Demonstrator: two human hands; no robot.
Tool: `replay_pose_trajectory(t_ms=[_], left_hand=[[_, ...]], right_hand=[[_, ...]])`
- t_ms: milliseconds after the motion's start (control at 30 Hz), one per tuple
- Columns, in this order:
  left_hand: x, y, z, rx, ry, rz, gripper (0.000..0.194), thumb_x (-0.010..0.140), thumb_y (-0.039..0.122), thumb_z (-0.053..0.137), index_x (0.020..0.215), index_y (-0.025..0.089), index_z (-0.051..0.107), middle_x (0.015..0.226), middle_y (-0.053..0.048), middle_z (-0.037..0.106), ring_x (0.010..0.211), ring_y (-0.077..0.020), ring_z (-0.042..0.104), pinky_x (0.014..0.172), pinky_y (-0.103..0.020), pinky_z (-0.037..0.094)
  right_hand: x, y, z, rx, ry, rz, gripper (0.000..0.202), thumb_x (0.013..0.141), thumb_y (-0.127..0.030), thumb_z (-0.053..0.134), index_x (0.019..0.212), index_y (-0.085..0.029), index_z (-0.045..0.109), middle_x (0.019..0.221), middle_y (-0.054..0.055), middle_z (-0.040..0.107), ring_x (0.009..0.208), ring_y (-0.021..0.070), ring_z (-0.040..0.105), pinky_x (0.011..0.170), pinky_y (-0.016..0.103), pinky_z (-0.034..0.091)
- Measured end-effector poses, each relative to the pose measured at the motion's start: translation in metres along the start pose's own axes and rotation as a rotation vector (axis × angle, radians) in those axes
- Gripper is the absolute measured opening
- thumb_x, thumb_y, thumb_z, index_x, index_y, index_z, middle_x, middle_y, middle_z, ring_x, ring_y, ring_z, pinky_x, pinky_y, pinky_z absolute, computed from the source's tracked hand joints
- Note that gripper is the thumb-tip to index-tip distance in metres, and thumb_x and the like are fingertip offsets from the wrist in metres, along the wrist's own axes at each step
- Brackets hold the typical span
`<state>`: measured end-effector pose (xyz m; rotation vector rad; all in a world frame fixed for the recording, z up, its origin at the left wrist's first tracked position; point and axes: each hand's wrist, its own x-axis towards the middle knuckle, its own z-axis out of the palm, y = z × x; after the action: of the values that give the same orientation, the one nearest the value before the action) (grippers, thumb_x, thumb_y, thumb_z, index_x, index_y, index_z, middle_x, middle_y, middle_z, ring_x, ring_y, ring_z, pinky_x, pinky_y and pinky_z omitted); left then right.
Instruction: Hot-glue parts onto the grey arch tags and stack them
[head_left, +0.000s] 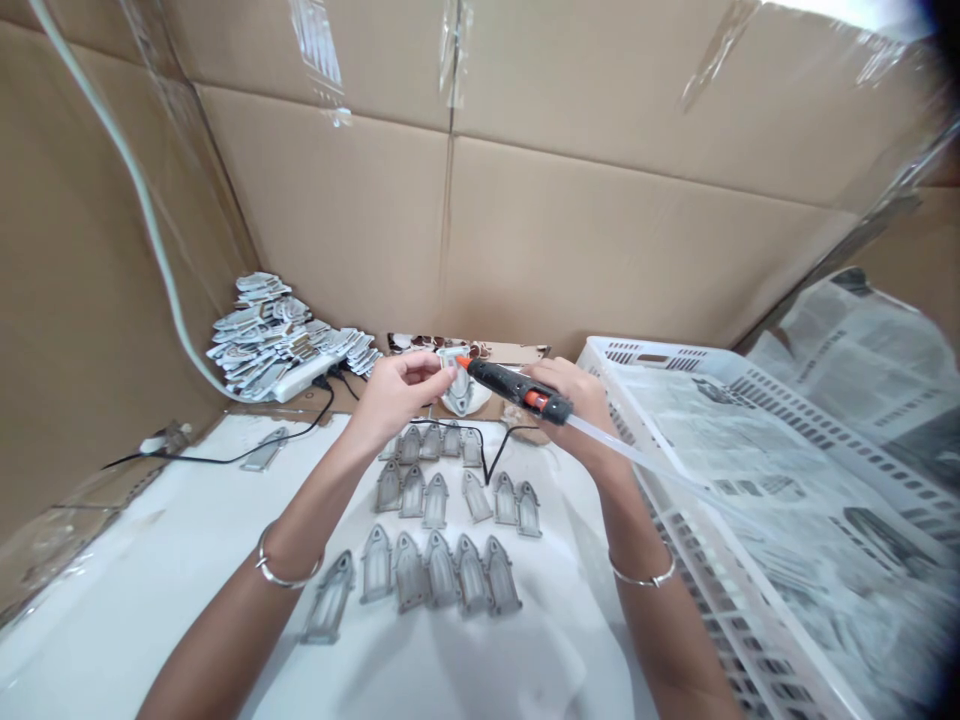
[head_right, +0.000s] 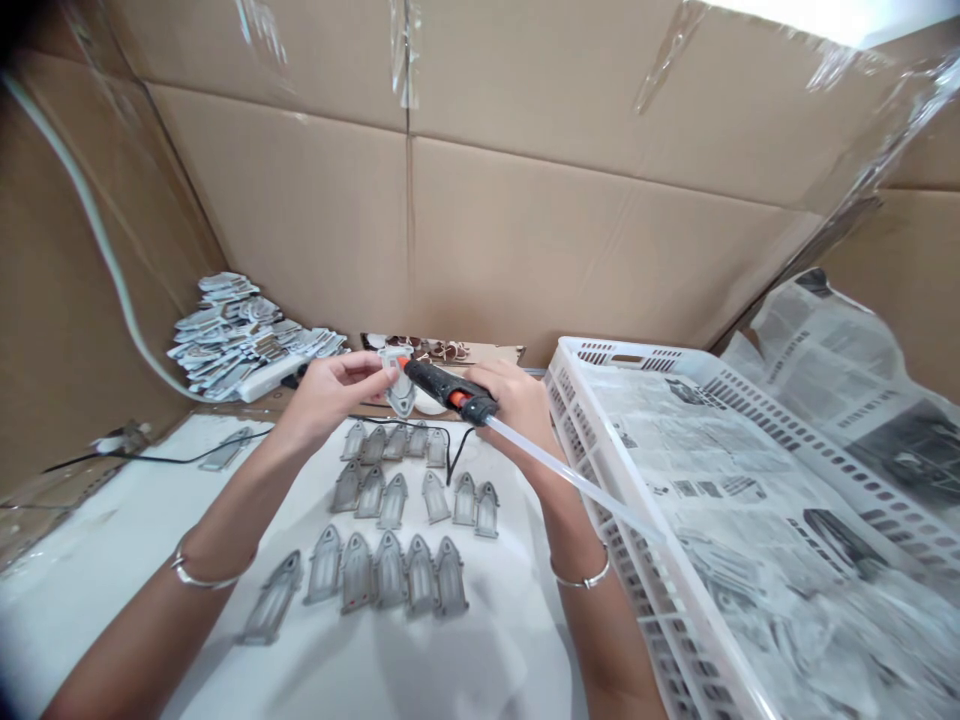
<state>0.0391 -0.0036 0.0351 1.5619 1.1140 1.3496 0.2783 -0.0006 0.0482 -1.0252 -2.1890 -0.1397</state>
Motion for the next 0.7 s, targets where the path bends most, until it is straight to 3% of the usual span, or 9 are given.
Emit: replay_pose_trajectory(t_ms=[300,400,533,633,700], left_hand=[[0.002,-0.003,0.001,0.016,0.007,-0.009,0.03,0.076,0.043,0.074,0.075,0.014,0.069,0.069,-0.002,0.063,0.062,-0.0118,0.052,0.058,-0.023,0.042],[0.005,-0.009,-0.001,0.009,-0.001,-0.018,0.032,0.076,0.045,0.074,0.075,0.014,0.069,0.07,-0.002,0.064,0.064,-0.0124,0.055,0.061,-0.023,0.044],[0.011,-0.024,-0.002,0.034,-0.013,-0.06,0.035,0.074,0.049,0.074,0.079,0.014,0.072,0.073,-0.003,0.068,0.065,-0.0141,0.059,0.062,-0.024,0.047],[0.018,-0.044,-0.004,0.071,0.049,-0.096,0.036,0.067,0.047,0.078,0.08,0.013,0.072,0.077,-0.006,0.072,0.067,-0.0166,0.063,0.063,-0.026,0.049],[0.024,-0.06,-0.014,0.101,0.109,-0.125,0.037,0.061,0.044,0.08,0.08,0.013,0.071,0.078,-0.008,0.073,0.069,-0.0187,0.065,0.066,-0.028,0.05]], right_hand=[[0.001,0.0,0.003,-0.038,0.003,-0.024,0.025,0.092,-0.025,0.05,0.071,-0.021,0.061,0.079,0.004,0.068,0.075,0.0177,0.052,0.064,0.029,0.035],[0.002,0.012,-0.003,-0.133,-0.031,0.096,0.023,0.089,-0.028,0.052,0.069,-0.021,0.062,0.077,0.004,0.067,0.074,0.018,0.055,0.062,0.028,0.034],[0.0,0.044,-0.005,-0.286,-0.293,0.457,0.027,0.087,-0.043,0.056,0.081,-0.021,0.071,0.081,0.007,0.072,0.072,0.0197,0.06,0.057,0.028,0.032],[-0.002,0.07,0.003,-0.358,-0.591,0.631,0.028,0.081,-0.043,0.065,0.095,-0.02,0.074,0.098,0.01,0.075,0.084,0.0228,0.066,0.061,0.027,0.037],[-0.003,0.081,0.01,-0.377,-0.796,0.745,0.025,0.078,-0.039,0.069,0.091,-0.018,0.075,0.098,0.01,0.076,0.085,0.0235,0.068,0.062,0.027,0.04]])
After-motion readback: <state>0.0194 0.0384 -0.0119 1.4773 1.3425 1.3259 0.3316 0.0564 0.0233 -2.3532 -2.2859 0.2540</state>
